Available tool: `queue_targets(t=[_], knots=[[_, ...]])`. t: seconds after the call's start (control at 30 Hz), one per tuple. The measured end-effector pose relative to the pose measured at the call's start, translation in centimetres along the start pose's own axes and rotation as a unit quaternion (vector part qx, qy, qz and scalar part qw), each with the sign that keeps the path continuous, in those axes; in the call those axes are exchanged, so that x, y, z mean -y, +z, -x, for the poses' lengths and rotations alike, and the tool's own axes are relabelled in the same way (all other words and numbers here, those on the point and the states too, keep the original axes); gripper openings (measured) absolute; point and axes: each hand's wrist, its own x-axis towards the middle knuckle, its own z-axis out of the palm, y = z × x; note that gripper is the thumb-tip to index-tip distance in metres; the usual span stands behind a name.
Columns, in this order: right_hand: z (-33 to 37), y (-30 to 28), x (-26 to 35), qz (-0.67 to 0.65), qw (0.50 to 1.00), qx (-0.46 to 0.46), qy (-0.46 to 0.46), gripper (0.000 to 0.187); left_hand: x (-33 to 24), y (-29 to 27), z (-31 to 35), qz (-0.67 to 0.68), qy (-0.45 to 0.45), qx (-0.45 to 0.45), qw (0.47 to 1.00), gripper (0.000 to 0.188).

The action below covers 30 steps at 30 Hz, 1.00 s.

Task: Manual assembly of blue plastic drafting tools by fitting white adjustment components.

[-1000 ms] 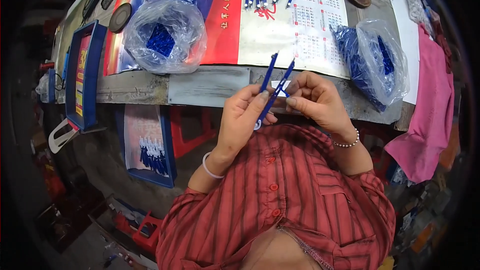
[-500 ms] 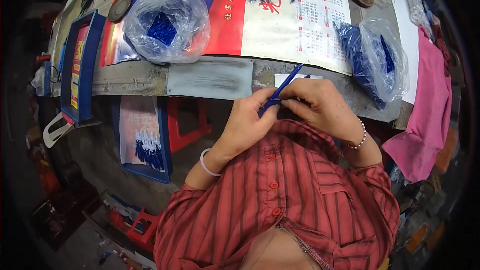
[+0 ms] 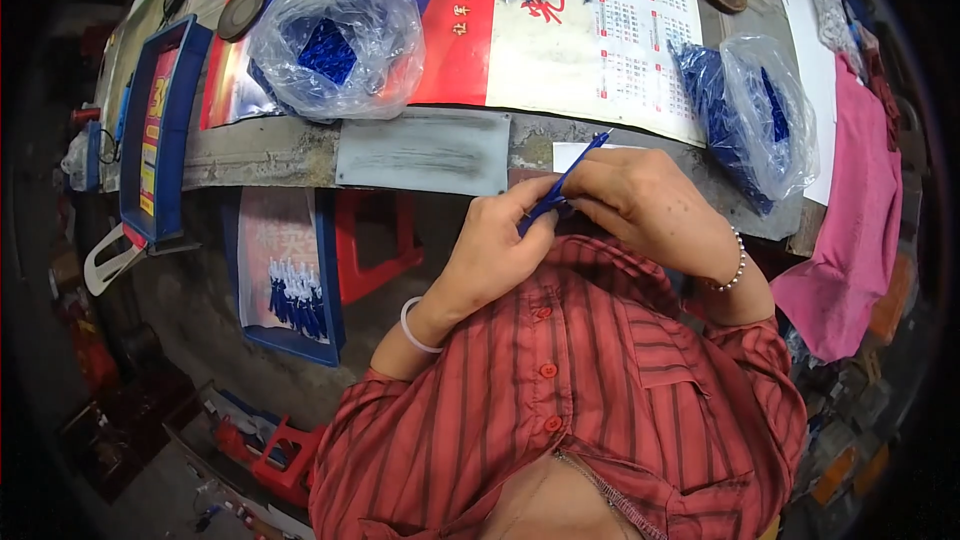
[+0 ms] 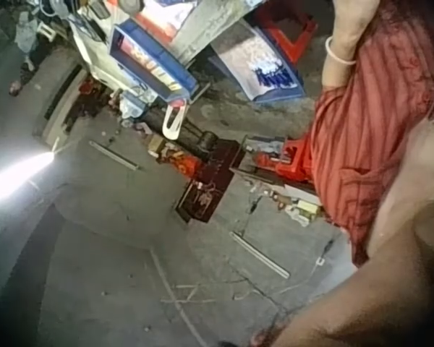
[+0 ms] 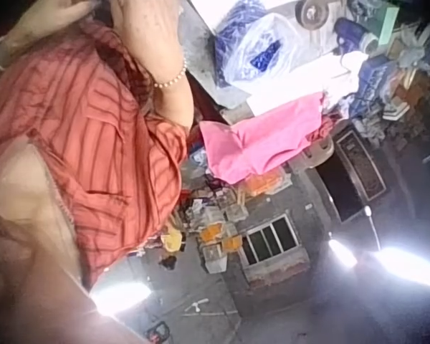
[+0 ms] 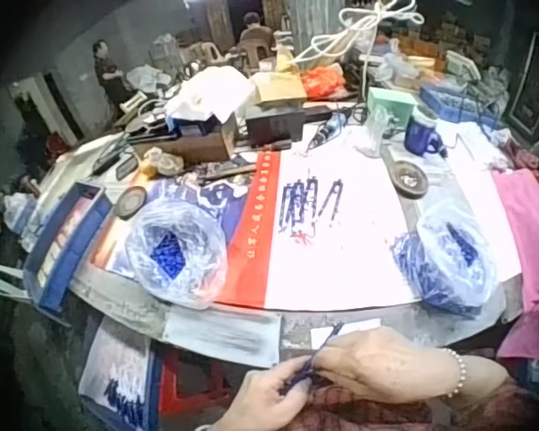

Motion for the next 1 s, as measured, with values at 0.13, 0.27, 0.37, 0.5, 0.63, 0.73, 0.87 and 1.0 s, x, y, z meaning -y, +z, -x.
queue_targets(t=[0.13, 0.27, 0.37, 0.5, 0.63, 0.73, 0.87, 1.0], knots=[[-0.8, 0.1, 0.1, 0.023, 1.000, 0.006, -0.003, 0.014, -0.1, -0.5, -0.2, -0.002, 0.014, -0.014, 1.000, 0.026], [-0.2, 0.2, 1.4, 0.003, 0.999, -0.036, 0.013, 0.019, -0.9, -0.3, 0.8, -0.046, 0.054, -0.053, 0.996, 0.021], [0.2, 0.8, 2.5, -0.024, 0.987, -0.150, 0.050, 0.046, 0.5, 0.0, 1.0, 0.042, -0.010, -0.044, 0.998, 0.027], [2.0, 2.5, 1.2, -0.059, 0.926, -0.367, 0.073, 0.048, 0.0, -0.3, 1.7, 0.140, -0.032, -0.049, 0.988, 0.030], [1.9, 4.8, 1.0, -0.419, 0.817, -0.375, 0.125, 0.049, -0.7, 0.4, 1.7, 0.137, 0.011, -0.030, 0.990, 0.030], [1.1, 5.7, 0.4, -0.600, 0.733, -0.261, 0.185, 0.016, -0.5, 1.8, 1.4, 0.117, 0.024, -0.015, 0.993, 0.030], [0.2, 5.1, 0.6, -0.582, 0.751, -0.276, 0.148, 0.008, -2.0, 2.0, 0.6, 0.152, 0.007, -0.027, 0.988, 0.023], [-0.3, 5.1, 0.7, -0.546, 0.759, -0.328, 0.136, 0.013, -0.8, 2.6, 0.4, 0.137, 0.011, -0.013, 0.990, 0.019]])
